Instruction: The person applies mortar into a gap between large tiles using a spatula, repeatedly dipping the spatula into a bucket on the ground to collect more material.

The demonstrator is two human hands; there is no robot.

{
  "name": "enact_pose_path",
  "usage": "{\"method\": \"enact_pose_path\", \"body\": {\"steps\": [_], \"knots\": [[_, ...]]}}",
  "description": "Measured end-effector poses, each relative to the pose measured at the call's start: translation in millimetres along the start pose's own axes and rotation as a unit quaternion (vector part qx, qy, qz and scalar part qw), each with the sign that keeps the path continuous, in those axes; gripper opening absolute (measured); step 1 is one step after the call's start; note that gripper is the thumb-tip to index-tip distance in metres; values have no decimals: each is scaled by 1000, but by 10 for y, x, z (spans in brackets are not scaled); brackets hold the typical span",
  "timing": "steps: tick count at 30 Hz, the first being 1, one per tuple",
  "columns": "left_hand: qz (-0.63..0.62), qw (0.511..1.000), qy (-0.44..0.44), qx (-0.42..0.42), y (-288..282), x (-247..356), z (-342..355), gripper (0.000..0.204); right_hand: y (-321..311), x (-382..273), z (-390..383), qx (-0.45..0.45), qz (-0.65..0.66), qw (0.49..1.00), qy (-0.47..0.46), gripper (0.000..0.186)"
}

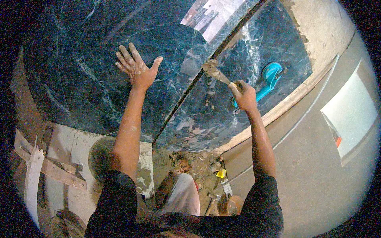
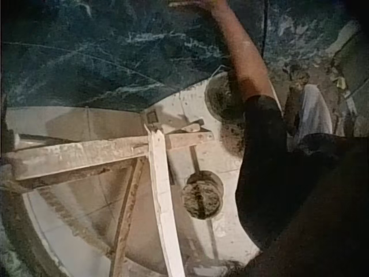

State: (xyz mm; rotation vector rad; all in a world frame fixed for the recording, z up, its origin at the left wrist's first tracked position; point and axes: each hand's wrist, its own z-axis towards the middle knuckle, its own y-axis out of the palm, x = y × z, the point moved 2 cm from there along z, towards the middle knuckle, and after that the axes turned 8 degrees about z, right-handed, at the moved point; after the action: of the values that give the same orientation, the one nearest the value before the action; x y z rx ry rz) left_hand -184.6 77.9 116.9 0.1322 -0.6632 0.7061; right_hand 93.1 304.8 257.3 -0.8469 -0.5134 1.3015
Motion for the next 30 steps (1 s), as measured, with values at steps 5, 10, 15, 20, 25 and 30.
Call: {"method": "enact_pose_path", "body": {"steps": [5,10,15,20,25,30], "knots": [[0,1000,-2,0,3,-29,-2,117,-100,-346,-115,48,25,997,-53,23],[-10,1000,-9,-12,2,-12,4,117,-100,-473,-61,71,-12,991,-109,20],[-10,1000,-10,-14,-7,-17,1,117,-61,-657,0,58,-76,985,-141,22],[-18,1000,-1,5,-5,-15,12,115,-15,-925,100,28,-215,970,-112,20],[-14,1000,3,18,12,-33,-3,113,-36,-1176,218,-10,-335,938,-89,20],[-16,1000,3,14,22,-32,3,114,-96,-1356,316,-44,-365,927,-76,19]]}}
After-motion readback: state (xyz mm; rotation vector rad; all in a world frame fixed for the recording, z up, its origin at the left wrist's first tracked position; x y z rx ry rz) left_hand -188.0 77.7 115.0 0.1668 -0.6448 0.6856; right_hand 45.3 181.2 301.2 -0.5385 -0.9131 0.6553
